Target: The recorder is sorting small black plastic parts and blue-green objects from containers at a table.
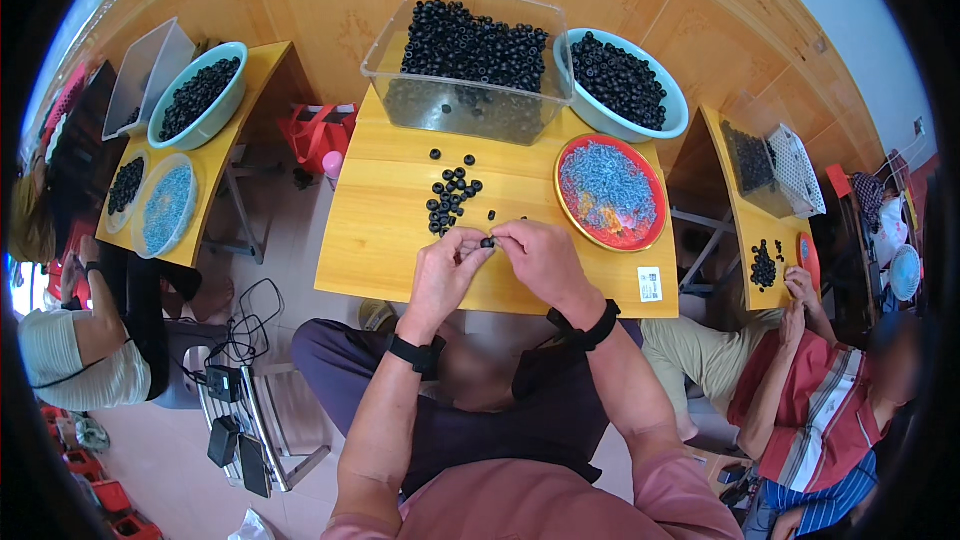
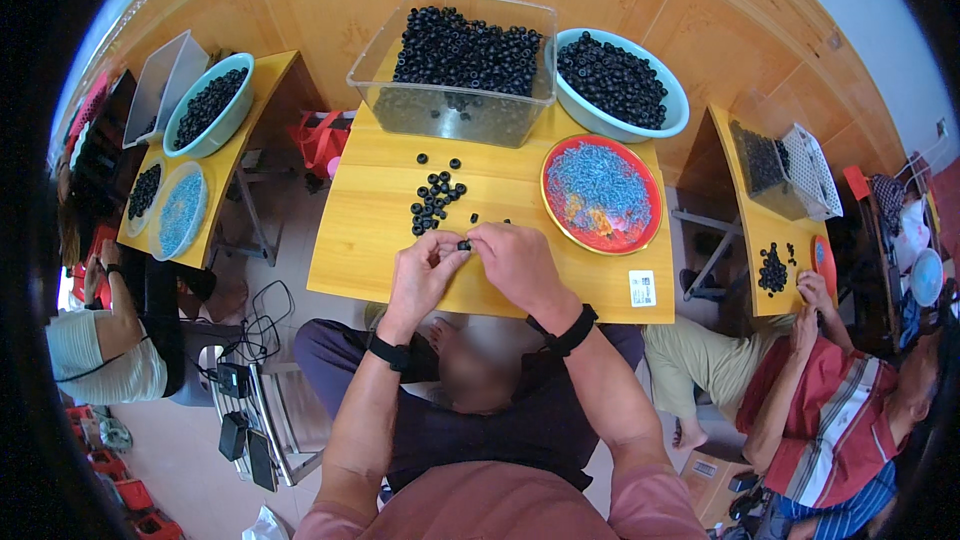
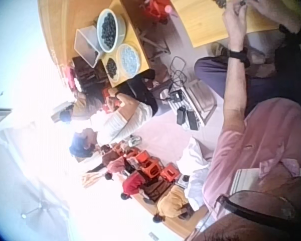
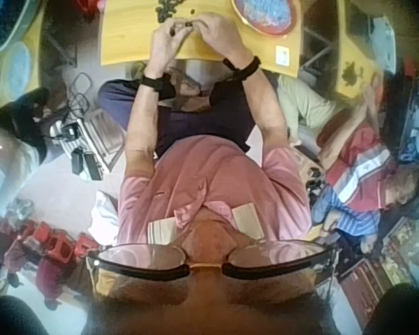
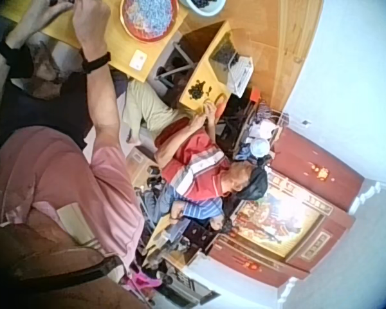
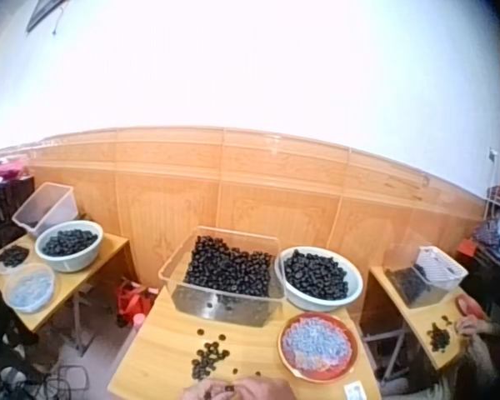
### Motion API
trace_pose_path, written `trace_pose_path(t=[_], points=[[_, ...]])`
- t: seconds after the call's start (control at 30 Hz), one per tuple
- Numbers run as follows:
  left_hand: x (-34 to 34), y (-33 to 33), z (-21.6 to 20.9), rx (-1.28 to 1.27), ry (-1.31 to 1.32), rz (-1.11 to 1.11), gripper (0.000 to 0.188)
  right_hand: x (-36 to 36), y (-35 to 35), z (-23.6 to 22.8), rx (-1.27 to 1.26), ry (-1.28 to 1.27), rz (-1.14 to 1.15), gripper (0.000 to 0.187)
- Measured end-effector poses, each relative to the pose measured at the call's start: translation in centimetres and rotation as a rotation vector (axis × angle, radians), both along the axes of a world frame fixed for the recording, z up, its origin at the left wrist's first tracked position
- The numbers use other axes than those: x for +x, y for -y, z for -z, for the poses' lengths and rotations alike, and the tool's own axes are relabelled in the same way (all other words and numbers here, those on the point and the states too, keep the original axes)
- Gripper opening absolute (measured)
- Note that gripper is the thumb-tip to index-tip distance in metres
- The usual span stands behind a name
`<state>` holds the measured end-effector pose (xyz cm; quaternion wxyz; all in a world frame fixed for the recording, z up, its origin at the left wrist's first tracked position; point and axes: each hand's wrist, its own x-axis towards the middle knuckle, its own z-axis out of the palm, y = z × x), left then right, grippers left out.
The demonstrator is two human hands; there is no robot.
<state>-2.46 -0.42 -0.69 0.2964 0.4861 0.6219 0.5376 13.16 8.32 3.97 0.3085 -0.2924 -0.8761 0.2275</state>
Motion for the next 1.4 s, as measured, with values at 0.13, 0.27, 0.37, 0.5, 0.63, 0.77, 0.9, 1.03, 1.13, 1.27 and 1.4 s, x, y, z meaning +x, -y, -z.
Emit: trace_pose_path(t=[0.13, 0.27, 0.37, 0.5, 0.63, 0.77, 0.9, 1.03, 1.13, 1.27, 1.4], points=[[-0.1, -0.1, -0.3, -0.047, -0.006, 0.016, 0.019, -0.2, -0.2, -0.7, -0.029, 0.067, -0.004, 0.012], [0.0, 0.1, -1.3, -0.055, -0.024, 0.053, 0.016, -0.2, -0.6, -0.3, -0.061, 0.107, -0.009, 0.012], [-0.2, 0.1, -0.6, -0.032, 0.018, 0.073, 0.017, -0.4, -0.7, -0.3, -0.092, 0.109, -0.028, 0.012], [-0.2, -0.1, -0.4, -0.077, 0.111, 0.062, 0.018, -0.7, 0.0, 0.2, -0.033, 0.118, -0.050, 0.012], [-0.3, -0.3, 0.2, -0.026, 0.217, 0.069, 0.011, -0.8, 2.0, 0.5, 0.010, -0.027, -0.035, 0.013], [-0.4, -0.4, -0.2, -0.053, 0.123, 0.078, 0.017, -0.6, 2.2, 0.3, 0.029, -0.092, -0.032, 0.011], [-0.1, 0.1, -1.1, -0.036, -0.059, 0.079, 0.024, -0.2, 1.1, 0.9, -0.122, -0.086, 0.048, 0.010], [0.2, 0.2, -1.0, -0.019, -0.127, 0.083, 0.027, -0.2, 0.6, 1.0, -0.338, -0.124, 0.067, 0.011], [0.5, 0.3, -0.9, 0.046, -0.115, 0.072, 0.027, 0.6, 0.0, 1.1, -0.540, -0.160, -0.006, 0.012], [0.6, 0.2, -1.4, 0.046, -0.287, 0.166, 0.028, 1.8, -1.0, 2.7, -0.738, -0.178, -0.069, 0.015], [0.5, 0.0, -0.8, 0.219, -0.522, 0.183, 0.033, 2.2, -0.9, 2.5, -0.831, -0.194, -0.122, 0.009]])
